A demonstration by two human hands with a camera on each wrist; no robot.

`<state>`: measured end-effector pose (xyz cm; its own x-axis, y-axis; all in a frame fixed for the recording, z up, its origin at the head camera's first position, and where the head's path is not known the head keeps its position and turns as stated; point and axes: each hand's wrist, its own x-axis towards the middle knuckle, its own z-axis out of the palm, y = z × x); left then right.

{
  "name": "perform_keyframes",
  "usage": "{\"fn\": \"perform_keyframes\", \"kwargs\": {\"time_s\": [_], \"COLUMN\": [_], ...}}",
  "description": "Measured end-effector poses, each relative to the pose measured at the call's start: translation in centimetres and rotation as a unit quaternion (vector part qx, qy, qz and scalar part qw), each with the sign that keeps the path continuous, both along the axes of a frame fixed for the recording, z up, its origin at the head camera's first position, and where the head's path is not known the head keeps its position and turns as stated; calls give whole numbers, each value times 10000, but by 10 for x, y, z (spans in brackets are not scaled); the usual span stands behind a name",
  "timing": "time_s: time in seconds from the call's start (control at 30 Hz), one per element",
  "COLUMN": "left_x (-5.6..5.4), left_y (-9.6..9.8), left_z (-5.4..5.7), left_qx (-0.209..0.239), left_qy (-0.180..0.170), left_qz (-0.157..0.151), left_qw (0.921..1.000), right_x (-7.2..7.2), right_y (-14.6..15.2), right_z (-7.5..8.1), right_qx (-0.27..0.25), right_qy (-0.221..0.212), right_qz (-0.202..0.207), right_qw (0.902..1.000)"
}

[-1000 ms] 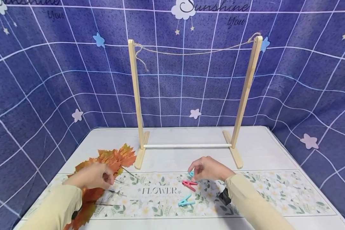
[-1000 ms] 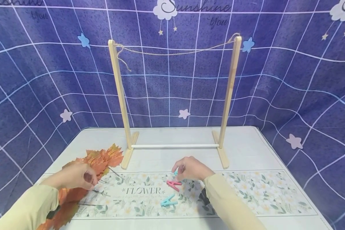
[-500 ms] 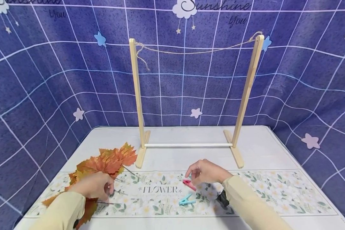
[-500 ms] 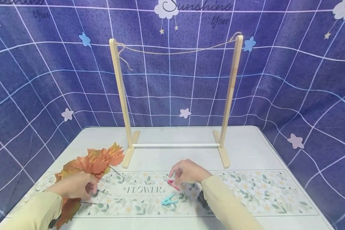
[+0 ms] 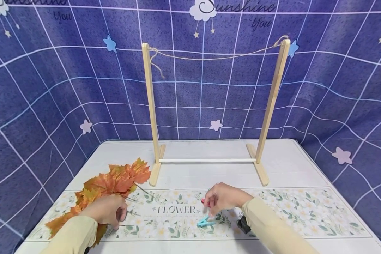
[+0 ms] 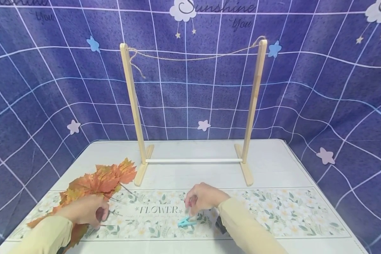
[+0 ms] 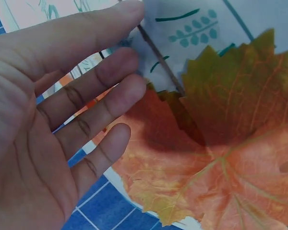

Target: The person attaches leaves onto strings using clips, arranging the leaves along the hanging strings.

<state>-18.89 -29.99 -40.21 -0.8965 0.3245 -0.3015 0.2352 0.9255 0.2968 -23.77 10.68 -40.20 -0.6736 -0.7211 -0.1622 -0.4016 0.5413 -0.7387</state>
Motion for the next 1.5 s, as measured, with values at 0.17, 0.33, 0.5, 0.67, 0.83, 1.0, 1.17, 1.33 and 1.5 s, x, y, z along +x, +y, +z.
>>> {"fn": "perform_keyframes", "kwargs": {"time_s": [0.17, 0.33, 0.5, 0.67, 0.83, 1.0, 1.17, 1.33, 1.5], "left_x": [0, -1, 0, 0, 0, 0, 0, -2, -4], "left_y": [-1, -1, -1, 0, 2, 3, 4, 3, 2], "left_z": [-5, -8, -9, -9, -8, -9, -7, -4, -4], "left_qx": [-49, -17, 65, 104, 143, 153, 120, 90, 130], "left_qy": [37, 34, 129, 107, 67, 52, 150, 332, 347], "left_qz": [49, 55, -77, -124, -99, -23, -40, -256, -349], "left_qw": [10000, 10000, 9999, 9998, 9998, 9999, 9998, 9991, 9987], "right_x": [6, 13, 17, 20, 22, 24, 27, 27, 21], "right_y": [-4, -8, -12, -14, -16, -18, -21, -21, -18], "right_z": [0, 2, 0, -2, -4, -7, -8, -7, -8], "right_qx": [337, 439, 632, 1043, 1274, 1554, 1670, 1578, 903], "right_qy": [186, 510, 823, 1117, 1309, 1635, 2006, 1923, 1296], "right_qz": [6, 160, 207, 108, 65, 44, 106, 122, 172], "right_qw": [9993, 9976, 9944, 9882, 9832, 9742, 9653, 9685, 9873]}}
